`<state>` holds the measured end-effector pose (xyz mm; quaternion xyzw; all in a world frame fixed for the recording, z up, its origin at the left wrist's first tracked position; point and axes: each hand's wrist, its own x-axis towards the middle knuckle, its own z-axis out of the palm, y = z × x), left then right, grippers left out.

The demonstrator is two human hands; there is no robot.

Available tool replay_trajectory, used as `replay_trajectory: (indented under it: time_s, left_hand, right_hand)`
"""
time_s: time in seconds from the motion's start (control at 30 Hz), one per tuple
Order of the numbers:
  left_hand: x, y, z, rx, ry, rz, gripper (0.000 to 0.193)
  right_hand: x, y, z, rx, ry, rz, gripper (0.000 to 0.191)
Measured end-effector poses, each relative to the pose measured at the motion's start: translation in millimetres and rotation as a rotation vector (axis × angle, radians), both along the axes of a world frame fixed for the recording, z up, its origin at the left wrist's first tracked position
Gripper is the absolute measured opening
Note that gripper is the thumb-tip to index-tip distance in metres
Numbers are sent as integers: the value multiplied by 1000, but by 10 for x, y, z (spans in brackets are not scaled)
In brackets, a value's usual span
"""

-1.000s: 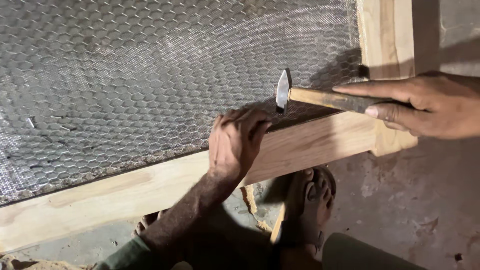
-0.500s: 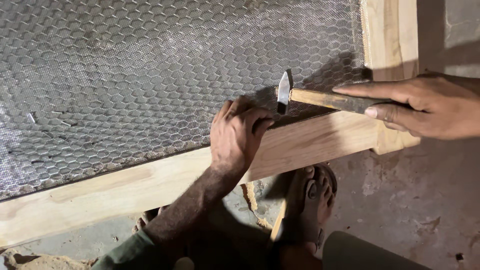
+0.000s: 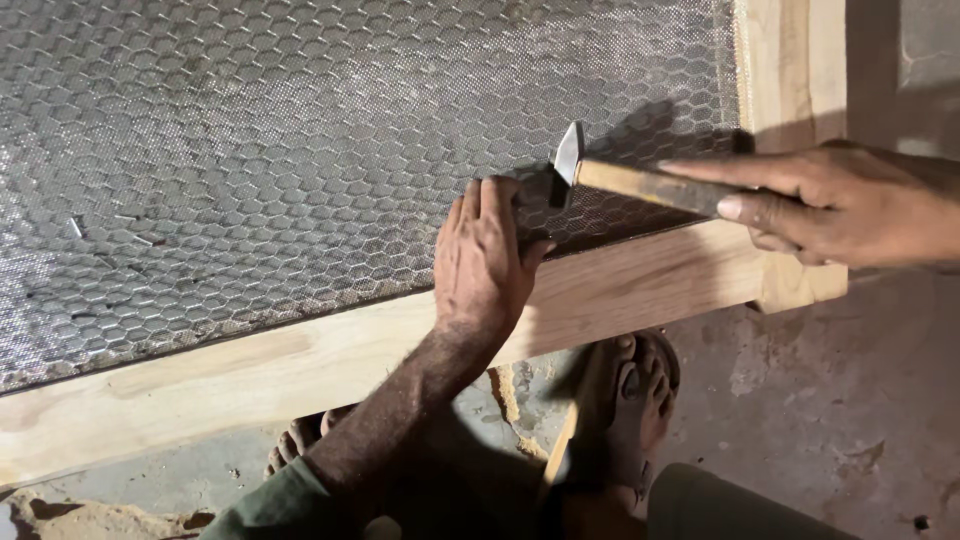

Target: The person kneels on the floor and hammers nails along the edge of a wooden frame to fasten a sheet of hexagonal wire mesh to it. They hold each nail in place with one hand while driving it in with a hammer, working progressively along the frame edge.

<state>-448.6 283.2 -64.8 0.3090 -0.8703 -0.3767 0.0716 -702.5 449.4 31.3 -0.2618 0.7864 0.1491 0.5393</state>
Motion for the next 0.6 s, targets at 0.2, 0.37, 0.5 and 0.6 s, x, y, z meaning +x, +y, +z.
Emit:
replay_trajectory:
  time_s: [0.2, 0.37, 0.5, 0.6]
  left_hand:
    - [-11, 0, 2, 8, -3, -11, 64]
    - [-2, -8, -19, -182, 50, 24, 81]
    - [-5, -16, 12, -4, -17, -9, 69]
    - [-15, -36, 39, 15, -66, -28, 67]
  right_hand:
    - [-77, -140, 14, 13, -72, 26, 60]
    - [-38, -187, 10, -27, -30, 211, 60]
    - [4, -209, 25, -97, -127, -31, 62]
    - [23, -192, 13, 172, 17, 263, 58]
